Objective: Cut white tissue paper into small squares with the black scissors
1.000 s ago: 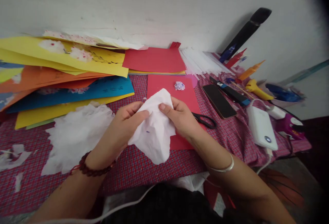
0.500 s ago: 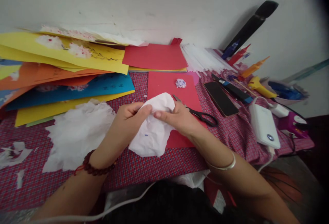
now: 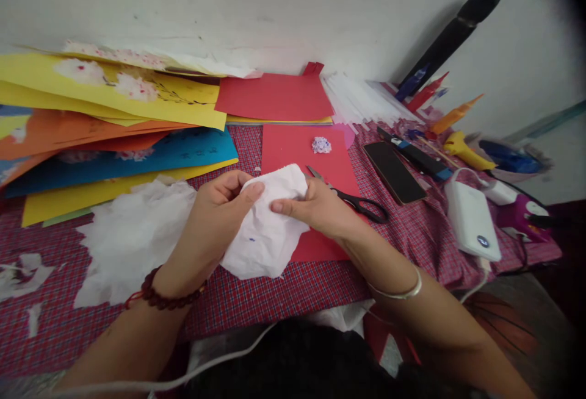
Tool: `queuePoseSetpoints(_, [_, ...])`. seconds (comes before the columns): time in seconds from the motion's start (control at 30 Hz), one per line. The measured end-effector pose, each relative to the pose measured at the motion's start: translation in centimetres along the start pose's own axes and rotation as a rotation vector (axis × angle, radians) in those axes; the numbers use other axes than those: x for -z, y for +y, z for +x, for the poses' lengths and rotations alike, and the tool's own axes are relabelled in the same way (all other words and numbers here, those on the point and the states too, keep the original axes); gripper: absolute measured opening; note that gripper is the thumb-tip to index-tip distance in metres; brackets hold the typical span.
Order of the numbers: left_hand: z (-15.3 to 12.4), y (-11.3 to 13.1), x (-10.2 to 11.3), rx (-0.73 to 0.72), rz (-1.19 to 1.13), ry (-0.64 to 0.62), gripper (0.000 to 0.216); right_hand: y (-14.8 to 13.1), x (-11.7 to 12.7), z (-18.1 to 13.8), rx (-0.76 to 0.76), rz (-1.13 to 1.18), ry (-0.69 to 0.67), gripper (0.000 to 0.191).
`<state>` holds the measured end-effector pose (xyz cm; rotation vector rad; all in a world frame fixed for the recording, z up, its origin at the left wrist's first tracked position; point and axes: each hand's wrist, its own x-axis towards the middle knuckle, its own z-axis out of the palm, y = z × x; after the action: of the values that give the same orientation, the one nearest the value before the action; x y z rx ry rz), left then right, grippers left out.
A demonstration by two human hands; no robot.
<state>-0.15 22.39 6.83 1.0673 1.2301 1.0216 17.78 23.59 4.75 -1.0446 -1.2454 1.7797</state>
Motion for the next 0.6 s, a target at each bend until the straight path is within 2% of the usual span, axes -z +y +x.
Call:
queuePoseSetpoints(0.17, [-0.1, -0.2, -0.1, 0.008, 0.022, -0.065, 0.024, -0.3, 0.0, 0.0, 0.135, 0.020, 0.076, 0.040])
queuePoseSetpoints(0.33, [0.2, -0.9, 0.2, 0.089, 0.031, -0.175, 0.023, -0.2, 0.0, 0.2, 0.137, 0.035, 0.178, 0.040])
queuePoseSetpoints(0.6, [0.3, -1.2, 0.0, 0.058, 0.083, -0.122, 0.022, 0.0, -0.6, 0.2, 0.137, 0.056, 0.155, 0.039])
